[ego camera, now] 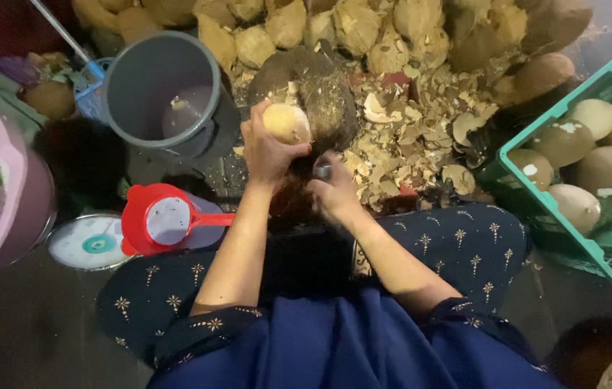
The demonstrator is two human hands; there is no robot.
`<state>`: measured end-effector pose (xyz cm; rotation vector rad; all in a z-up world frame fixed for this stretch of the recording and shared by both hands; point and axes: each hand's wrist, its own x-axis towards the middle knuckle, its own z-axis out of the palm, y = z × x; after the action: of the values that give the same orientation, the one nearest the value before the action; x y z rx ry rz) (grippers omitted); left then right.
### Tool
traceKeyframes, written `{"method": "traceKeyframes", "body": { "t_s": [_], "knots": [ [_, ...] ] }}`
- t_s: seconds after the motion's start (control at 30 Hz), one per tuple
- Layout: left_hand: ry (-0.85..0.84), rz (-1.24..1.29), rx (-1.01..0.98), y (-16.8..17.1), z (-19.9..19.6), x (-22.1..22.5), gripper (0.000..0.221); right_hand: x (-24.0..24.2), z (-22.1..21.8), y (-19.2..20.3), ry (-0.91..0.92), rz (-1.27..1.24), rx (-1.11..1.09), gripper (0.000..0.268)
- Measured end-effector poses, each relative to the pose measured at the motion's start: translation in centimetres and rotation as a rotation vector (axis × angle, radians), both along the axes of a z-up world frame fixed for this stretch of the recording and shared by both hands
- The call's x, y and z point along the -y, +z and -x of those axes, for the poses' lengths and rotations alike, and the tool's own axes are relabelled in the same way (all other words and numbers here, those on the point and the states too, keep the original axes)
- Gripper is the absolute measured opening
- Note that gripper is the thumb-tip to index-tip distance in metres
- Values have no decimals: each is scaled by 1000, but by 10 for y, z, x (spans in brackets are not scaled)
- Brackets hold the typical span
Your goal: The person sits on the floor and uses a large knife to peel the husk off a coconut. They rotate the coconut in their hands to remove the outer layer and place the peeled coconut into a green crate.
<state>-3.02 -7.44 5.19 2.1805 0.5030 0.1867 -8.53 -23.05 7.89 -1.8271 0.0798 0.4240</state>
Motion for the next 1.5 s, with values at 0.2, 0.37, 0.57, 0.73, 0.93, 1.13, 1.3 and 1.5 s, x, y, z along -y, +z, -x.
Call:
{"method": "traceKeyframes", "body": {
  "t_s": [0.2,0.37,0.57,0.73,0.93,1.13,1.3,1.5],
  "knots": [
    [-49,-15,142,-19,-6,-15,121,8,-17,-63,-65,-351,-312,25],
    [-17,8,138,1,2,-4,115,17,-7,-1,-21,-379,-251,27],
    [39,-9,49,2,-1,8,114,16,-9,2,-1,-525,121,25],
    [78,-40,58,-3,-3,6,112,21,-26,-70,-12,-401,-405,23],
    [56,-7,22,-9,1,4,114,25,-6,18,-74,-505,-323,24],
    [32,0,38,0,-4,2,115,13,-17,-21,-9,-614,386,26],
    [-32,32,102,12,-1,6,111,14,-39,-87,-66,-362,-483,21],
    [-9,29,63,10,1,1,112,33,-24,9,186,-418,404,30]
  ]
}}
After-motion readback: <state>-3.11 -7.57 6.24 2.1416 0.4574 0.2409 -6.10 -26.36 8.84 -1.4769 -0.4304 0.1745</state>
